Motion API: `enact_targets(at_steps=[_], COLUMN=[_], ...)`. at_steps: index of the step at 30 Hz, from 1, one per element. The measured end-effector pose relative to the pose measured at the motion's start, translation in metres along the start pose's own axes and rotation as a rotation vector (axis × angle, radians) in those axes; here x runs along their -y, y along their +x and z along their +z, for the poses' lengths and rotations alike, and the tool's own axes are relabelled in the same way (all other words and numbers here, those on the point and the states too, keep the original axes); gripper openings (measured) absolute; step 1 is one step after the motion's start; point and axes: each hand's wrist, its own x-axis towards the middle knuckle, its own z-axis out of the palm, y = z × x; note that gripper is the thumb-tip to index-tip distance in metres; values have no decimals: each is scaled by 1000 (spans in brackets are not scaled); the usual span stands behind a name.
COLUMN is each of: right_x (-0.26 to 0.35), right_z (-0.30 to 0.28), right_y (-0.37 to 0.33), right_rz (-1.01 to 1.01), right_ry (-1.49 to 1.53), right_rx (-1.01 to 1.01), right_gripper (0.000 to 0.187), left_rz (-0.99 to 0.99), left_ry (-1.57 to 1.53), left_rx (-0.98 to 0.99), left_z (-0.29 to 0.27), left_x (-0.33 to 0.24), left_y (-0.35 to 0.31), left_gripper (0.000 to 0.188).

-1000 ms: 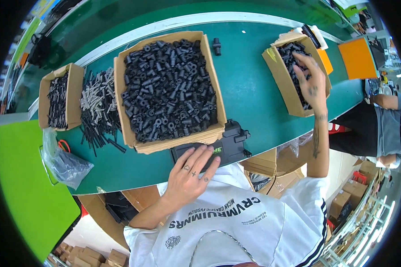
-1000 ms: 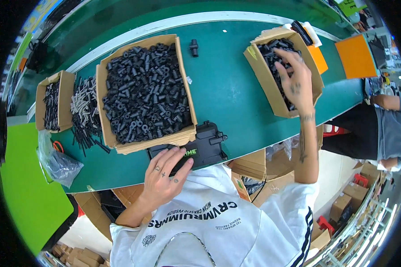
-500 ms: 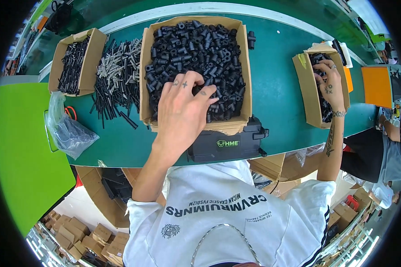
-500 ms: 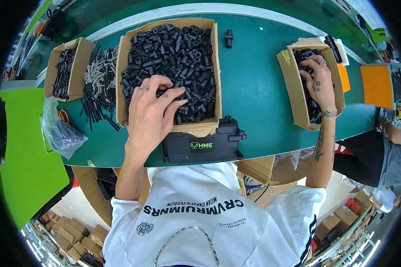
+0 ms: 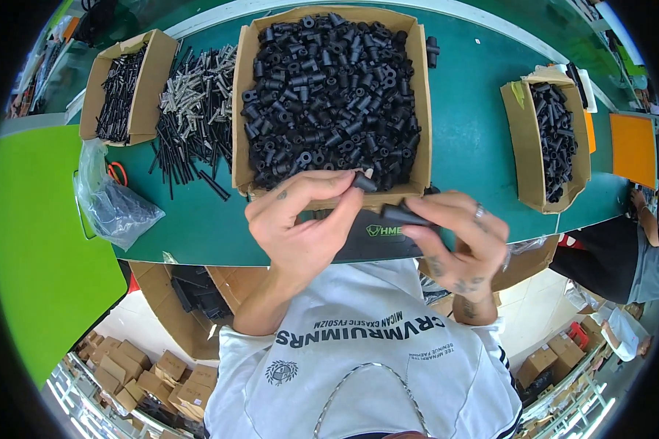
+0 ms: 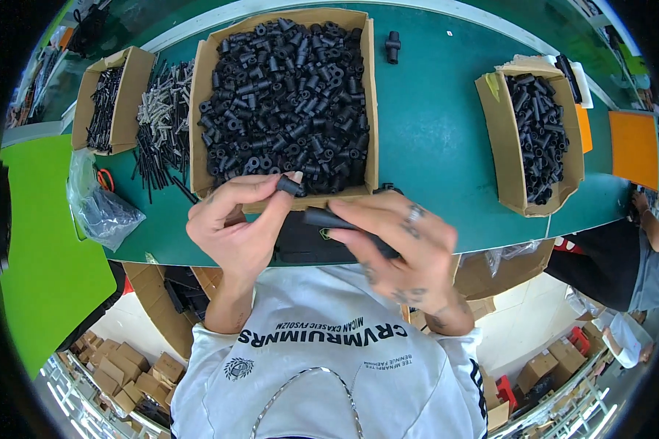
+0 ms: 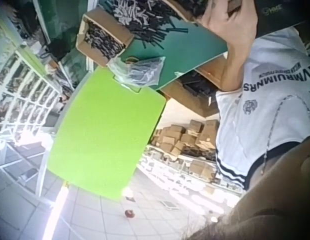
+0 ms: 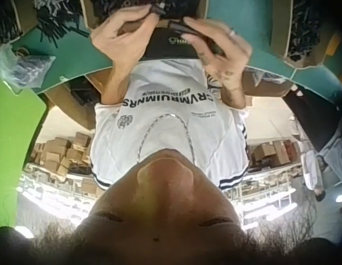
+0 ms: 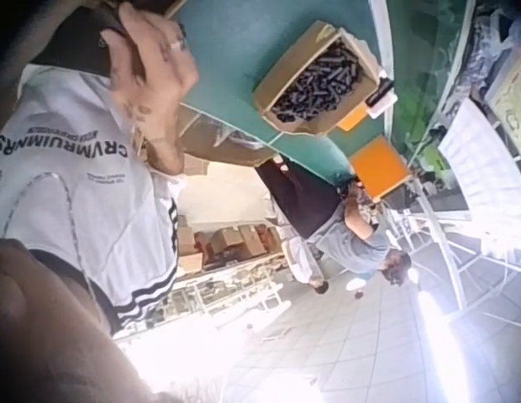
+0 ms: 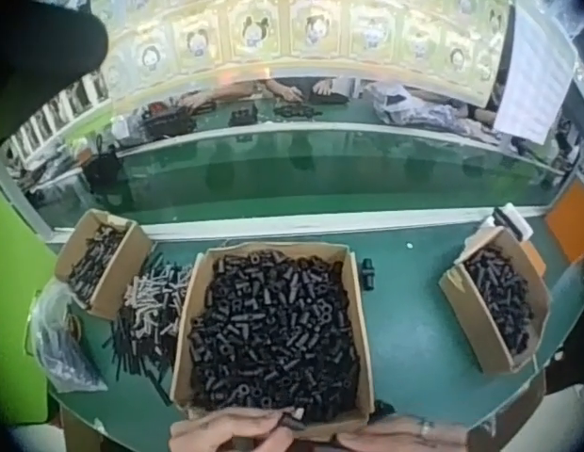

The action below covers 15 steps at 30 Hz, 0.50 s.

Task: Manually assembling small plastic components and device housing at a workshop station.

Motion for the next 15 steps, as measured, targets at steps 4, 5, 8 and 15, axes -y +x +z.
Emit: enact_targets(at_steps=[4,5,8,15], right_x=[4,4,6,-7], right_z=[16,18,19,27], right_y=[4,5,6,5], right_rz=[81,64,49,-91], right_ry=[19,22,32,29], right_rx=[-10,-12,-32,-57], right_gripper=[32,31,32,36], left_rz=[-69,-67,-69,24], left_ry=[-26,-21,-43,30], left_rx=[-14,-26,-67,-52], left_z=[-4,-4,-7,-12], left_x=[-5,-5,-4,-10], left_y=[-8,-9,-11,-11], left_gripper=[19,19,20,22])
